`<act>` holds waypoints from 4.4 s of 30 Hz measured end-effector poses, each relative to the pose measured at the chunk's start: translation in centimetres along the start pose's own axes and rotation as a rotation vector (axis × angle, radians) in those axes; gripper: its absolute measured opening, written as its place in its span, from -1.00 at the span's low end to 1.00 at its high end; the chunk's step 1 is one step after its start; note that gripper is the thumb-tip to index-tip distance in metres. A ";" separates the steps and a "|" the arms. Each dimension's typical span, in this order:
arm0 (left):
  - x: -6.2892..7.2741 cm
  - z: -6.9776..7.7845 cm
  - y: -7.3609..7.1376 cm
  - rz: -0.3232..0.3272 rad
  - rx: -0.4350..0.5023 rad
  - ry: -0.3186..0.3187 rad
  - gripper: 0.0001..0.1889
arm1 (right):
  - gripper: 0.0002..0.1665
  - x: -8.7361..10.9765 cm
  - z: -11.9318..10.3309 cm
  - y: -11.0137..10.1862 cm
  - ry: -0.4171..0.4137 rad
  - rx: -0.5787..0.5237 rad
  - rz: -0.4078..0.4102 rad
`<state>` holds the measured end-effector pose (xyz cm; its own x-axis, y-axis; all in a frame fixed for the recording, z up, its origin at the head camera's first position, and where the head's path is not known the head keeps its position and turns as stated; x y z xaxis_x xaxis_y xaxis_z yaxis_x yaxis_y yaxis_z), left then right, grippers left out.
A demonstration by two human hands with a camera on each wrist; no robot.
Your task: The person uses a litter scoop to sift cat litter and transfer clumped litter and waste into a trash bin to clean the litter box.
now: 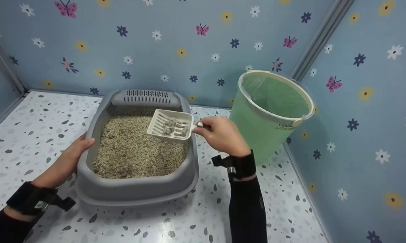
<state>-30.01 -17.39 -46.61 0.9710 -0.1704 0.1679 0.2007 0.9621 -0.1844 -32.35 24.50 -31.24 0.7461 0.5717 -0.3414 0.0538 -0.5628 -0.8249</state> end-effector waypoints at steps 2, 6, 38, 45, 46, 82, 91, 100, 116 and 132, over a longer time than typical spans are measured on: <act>0.0 0.0 0.0 0.003 -0.010 -0.003 -0.09 | -0.84 0.2 0.0 -1.2 0.019 0.016 0.024; 0.1 0.0 0.0 0.008 -0.029 -0.015 -0.08 | -0.68 0.7 0.0 -4.1 0.064 0.064 0.079; 0.3 0.5 0.0 0.020 -0.058 -0.021 -0.07 | -0.33 5.7 9.7 -19.7 0.679 0.385 0.248; 0.4 0.4 -0.1 0.029 -0.062 -0.016 -0.10 | -0.35 6.0 10.8 -19.3 0.695 0.436 0.190; 0.4 0.4 -0.1 0.028 -0.060 -0.017 -0.10 | -0.36 5.9 10.8 -19.3 0.695 0.447 0.183; 0.2 0.2 0.0 0.009 -0.023 -0.009 -0.09 | -0.61 5.2 9.3 -18.0 0.556 0.778 0.236; 0.2 0.3 0.0 0.011 -0.010 0.016 -0.12 | -0.58 5.3 9.2 -17.9 0.568 0.757 0.242; 0.4 0.3 0.0 0.013 -0.029 -0.006 -0.07 | -0.64 5.0 7.9 -17.9 0.530 0.759 0.325; 0.2 0.2 0.0 0.003 -0.008 -0.002 -0.08 | -0.74 1.9 1.3 -14.8 0.326 0.524 0.455; 0.2 0.0 -0.1 0.020 -0.044 -0.023 -0.06 | -0.72 -5.1 -2.5 -5.6 0.176 0.275 0.103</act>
<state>-29.84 -17.50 -46.56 0.9718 -0.1454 0.1856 0.1868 0.9551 -0.2300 -34.80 23.29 -23.79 0.8426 0.3952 -0.3659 -0.1907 -0.4164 -0.8889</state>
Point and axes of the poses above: each hand's wrist, its own x-axis away from the middle knuckle, its own y-axis out of the palm, z = x × y, the point moved 6 cm from there along -x, towards the middle knuckle, and after that the axes turned 10 degrees about -y, right-handed, at the moved point
